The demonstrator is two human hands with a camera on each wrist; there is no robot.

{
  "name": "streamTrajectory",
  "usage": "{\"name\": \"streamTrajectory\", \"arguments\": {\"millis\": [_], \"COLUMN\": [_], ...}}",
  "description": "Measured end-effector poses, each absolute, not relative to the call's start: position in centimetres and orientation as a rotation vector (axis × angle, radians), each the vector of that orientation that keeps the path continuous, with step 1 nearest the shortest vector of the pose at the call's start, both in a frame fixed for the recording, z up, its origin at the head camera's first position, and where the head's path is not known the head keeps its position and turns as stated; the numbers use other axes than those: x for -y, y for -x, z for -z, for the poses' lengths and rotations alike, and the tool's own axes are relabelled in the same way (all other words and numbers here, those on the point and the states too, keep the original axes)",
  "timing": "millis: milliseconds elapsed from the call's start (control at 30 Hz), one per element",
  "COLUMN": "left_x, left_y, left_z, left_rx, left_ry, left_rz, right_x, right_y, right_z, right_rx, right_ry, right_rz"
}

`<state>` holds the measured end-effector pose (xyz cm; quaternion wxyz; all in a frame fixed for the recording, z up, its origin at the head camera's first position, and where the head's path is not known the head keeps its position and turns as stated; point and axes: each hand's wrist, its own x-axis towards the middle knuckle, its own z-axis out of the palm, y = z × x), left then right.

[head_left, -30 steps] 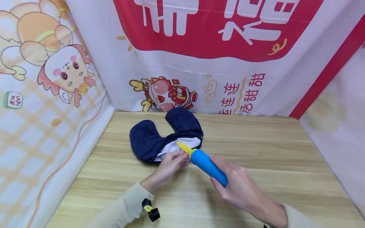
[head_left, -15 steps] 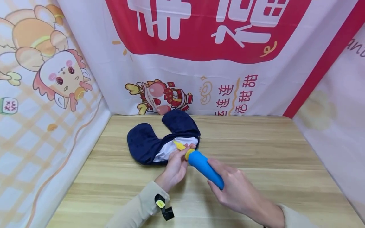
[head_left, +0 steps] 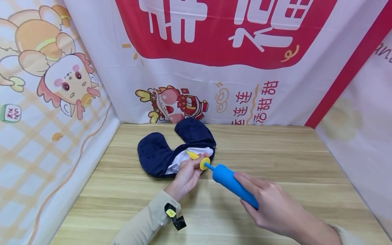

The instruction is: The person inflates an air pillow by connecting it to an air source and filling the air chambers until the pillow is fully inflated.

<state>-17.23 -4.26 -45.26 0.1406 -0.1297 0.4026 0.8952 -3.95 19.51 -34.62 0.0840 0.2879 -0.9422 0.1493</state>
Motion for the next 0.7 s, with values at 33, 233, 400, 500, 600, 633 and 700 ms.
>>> {"name": "streamTrajectory", "arguments": {"millis": [33, 233, 400, 500, 600, 633, 700], "left_x": [4.2, 4.3, 4.5, 4.4, 4.2, 4.1, 3.9], "left_y": [17.3, 17.9, 18.2, 17.9, 17.4, 17.2, 16.9], "left_z": [45.2, 45.2, 45.1, 45.1, 45.1, 45.1, 45.2], "left_rx": [-1.156, -1.140, -1.151, -1.133, -1.092, -1.077, -1.053], "left_ry": [0.374, 0.368, 0.364, 0.377, 0.407, 0.419, 0.445], "left_rz": [-2.591, -2.619, -2.639, -2.652, -2.668, -2.675, -2.686], "right_x": [-20.0, -22.7, -23.9, -23.4, -21.7, -21.1, -19.7], "right_y": [3.6, 1.9, 1.0, 1.3, 2.4, 2.8, 3.7], "right_z": [34.2, 32.6, 31.6, 31.1, 30.9, 30.9, 31.2], "right_rx": [2.814, 2.823, 2.813, 2.778, 2.761, 2.756, 2.737], "right_ry": [-0.865, -0.882, -0.848, -0.869, -0.881, -0.884, -0.887], "right_rz": [-0.428, -0.356, -0.289, -0.263, -0.281, -0.294, -0.318]}}
